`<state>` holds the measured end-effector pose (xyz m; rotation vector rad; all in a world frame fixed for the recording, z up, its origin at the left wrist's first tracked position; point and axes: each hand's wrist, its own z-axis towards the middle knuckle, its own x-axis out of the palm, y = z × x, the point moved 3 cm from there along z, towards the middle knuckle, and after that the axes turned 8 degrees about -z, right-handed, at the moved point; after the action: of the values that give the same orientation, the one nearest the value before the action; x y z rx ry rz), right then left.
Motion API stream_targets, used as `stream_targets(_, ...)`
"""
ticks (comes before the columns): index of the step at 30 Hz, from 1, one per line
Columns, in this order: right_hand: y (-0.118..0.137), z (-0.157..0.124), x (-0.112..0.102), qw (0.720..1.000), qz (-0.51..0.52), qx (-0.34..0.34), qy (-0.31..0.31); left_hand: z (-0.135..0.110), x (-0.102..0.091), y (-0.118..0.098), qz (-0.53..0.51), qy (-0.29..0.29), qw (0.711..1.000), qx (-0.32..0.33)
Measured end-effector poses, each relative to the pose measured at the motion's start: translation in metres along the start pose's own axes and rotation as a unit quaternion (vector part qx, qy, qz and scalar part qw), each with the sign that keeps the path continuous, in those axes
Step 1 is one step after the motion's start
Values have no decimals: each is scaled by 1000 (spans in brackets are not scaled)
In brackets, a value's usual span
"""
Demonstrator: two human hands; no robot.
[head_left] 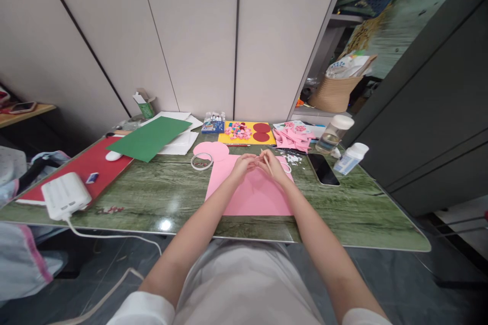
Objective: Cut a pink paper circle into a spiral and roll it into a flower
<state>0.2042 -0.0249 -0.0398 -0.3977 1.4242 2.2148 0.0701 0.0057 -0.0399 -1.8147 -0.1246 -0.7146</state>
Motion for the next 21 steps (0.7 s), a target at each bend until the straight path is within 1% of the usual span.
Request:
stream_targets(4,-3,1,0,999,15,10,-28,1,-1,2,-78,10,996,-52)
stream_targets(7,-2,1,0,999,24,12,-37,1,1,3,-116,12,991,-62)
stream_targets(10,0,0,-1,998,29,14,-44,-2,4,5,-133,17,990,-53)
stream_targets(14,5,-1,-3,998,40,8,-52,-4,3,6,-125,15,991,-33)
stream_targets(21,15,-2,-2,996,87,0,-14,1,-2,7,-73,13,997,18)
